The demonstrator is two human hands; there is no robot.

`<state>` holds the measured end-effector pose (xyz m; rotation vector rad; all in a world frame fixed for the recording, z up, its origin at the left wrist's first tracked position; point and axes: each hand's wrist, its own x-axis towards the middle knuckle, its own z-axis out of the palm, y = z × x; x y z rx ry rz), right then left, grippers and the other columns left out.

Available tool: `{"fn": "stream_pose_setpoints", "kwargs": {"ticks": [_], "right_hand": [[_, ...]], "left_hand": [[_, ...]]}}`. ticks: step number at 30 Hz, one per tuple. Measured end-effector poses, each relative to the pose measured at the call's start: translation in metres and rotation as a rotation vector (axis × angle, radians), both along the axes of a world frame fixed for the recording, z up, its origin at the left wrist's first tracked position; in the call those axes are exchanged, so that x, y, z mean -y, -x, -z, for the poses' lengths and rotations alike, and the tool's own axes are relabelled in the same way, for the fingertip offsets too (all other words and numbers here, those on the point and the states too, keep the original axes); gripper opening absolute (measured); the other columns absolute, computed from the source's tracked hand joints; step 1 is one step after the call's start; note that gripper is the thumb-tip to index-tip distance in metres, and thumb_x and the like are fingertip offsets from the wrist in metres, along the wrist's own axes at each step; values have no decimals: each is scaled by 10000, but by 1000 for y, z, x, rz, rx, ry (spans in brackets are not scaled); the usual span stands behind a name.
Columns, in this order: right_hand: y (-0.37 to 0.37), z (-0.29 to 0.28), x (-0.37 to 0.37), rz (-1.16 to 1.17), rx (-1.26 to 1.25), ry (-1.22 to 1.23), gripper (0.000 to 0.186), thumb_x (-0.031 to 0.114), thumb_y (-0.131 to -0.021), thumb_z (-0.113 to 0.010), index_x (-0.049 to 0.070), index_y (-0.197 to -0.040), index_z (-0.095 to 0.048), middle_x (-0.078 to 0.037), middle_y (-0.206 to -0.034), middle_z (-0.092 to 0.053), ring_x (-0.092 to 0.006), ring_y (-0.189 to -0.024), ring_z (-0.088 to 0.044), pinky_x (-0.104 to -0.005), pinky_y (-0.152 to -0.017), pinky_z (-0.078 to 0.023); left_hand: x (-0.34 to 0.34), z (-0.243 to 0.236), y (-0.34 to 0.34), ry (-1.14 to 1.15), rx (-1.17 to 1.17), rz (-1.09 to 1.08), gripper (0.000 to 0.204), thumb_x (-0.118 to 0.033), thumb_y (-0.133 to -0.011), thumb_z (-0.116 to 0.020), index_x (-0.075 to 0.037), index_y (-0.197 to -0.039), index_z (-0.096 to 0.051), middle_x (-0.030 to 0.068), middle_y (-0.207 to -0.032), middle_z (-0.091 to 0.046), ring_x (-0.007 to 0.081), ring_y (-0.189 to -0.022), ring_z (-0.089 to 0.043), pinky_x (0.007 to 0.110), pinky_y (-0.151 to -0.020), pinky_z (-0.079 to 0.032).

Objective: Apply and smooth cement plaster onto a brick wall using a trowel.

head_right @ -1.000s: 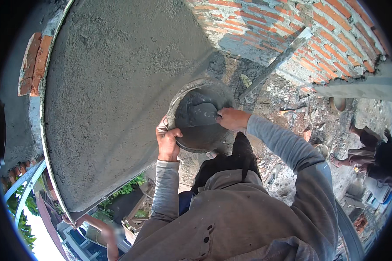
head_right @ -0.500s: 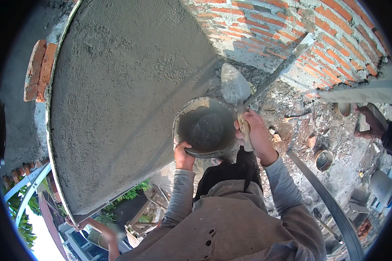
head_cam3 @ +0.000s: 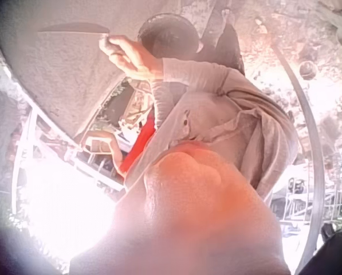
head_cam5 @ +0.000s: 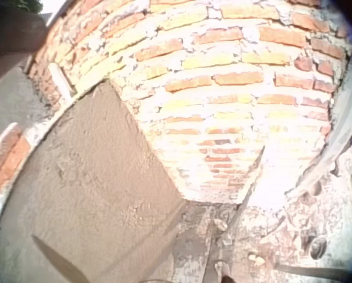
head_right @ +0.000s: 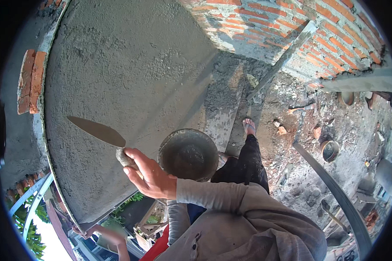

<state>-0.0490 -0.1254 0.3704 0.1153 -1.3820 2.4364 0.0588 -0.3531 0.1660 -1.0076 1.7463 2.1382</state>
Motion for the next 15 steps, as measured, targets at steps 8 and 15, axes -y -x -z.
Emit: {"fn": "stream_pose_setpoints", "kwargs": {"ticks": [8, 15], "right_hand": [[-61, 121, -168, -608, 374, -1209, 226, 188, -844, -528, -18, -934, -547, -218, -738, -630, -403, -732, -634, -502, -663, -493], [-27, 159, -198, -739, 456, -1173, 263, 252, -948, -451, 12, -936, -558, -160, -743, -634, -321, -642, -636, -450, -586, -510]], "left_hand": [[-116, -105, 68, -142, -104, 9, 743, 131, -546, -437, -57, -1263, -485, 139, -1163, -582, 262, -990, -602, 349, -814, -521], [-203, -132, 107, 31, -300, 461, 684, 144, -528, -447, 50, -1190, -592, 39, -993, -648, 100, -730, -548, 195, -535, -413]]}}
